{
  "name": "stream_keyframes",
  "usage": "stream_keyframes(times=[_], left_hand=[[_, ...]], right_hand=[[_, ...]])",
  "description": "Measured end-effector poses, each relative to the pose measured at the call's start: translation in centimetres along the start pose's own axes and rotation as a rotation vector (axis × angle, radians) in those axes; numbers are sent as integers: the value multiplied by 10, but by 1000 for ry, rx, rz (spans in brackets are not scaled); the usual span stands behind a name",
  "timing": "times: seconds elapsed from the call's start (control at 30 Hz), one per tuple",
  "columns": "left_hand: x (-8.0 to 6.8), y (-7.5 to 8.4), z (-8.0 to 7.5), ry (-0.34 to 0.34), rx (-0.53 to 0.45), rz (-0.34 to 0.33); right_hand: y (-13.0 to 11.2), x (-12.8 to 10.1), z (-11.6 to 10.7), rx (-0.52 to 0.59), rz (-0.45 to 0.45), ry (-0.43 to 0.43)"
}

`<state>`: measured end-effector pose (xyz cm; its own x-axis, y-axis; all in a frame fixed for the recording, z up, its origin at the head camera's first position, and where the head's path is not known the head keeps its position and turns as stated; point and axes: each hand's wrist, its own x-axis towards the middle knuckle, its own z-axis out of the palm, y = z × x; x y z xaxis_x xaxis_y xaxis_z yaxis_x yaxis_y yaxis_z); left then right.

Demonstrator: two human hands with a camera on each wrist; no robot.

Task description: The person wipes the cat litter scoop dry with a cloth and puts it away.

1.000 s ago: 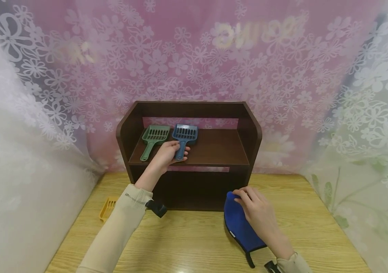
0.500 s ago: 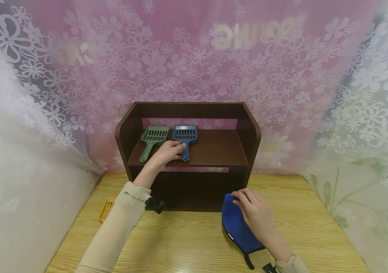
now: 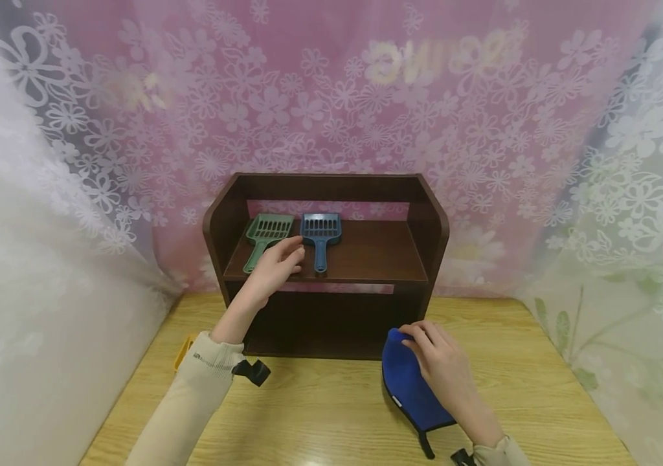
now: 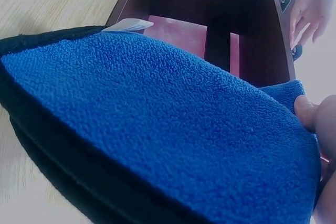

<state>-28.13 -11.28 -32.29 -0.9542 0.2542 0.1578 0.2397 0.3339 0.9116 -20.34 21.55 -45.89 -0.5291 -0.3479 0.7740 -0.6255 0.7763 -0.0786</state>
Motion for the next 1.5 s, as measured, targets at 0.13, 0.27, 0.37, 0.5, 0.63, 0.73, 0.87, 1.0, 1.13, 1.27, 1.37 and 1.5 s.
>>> stream_keyframes(times=[0.13, 0.27, 0.37, 0.5, 0.63, 0.73, 0.87, 1.0, 1.13, 1.27, 1.37, 1.5], left_hand=[[-13, -5, -2, 90, -7, 110], [-27, -16, -3, 164, -48, 202], [-36, -27, -5, 184, -105, 256], [-47, -41, -8, 188, -166, 301], [-57, -56, -11, 199, -217, 296], [-66, -69, -15, 215, -240, 275], [-77, -89, -23, 241, -249, 237], [-88, -112, -33, 277, -250, 198], [-99, -136, -44, 332, -256, 158], [-110, -156, -55, 401, -252, 108], [-121, -169, -63, 444, -211, 28], [-135, -183, -73, 463, -103, -150]], right_hand=[[-1, 1, 0, -3, -2, -2], [-2, 1, 2, -4, -6, 5], [-3, 1, 3, -3, -3, 2], [-3, 0, 4, -3, -7, 6], [-4, 0, 5, -3, -21, 20], [-4, 1, 6, -4, -25, 22], [-5, 1, 7, 6, -20, 18], [-6, 1, 6, 17, 0, 2], [-6, 1, 5, 20, 11, -10], [-5, 1, 5, 17, 12, -13], [-5, 1, 5, 16, 10, -14], [-6, 1, 6, 19, 7, -16]])
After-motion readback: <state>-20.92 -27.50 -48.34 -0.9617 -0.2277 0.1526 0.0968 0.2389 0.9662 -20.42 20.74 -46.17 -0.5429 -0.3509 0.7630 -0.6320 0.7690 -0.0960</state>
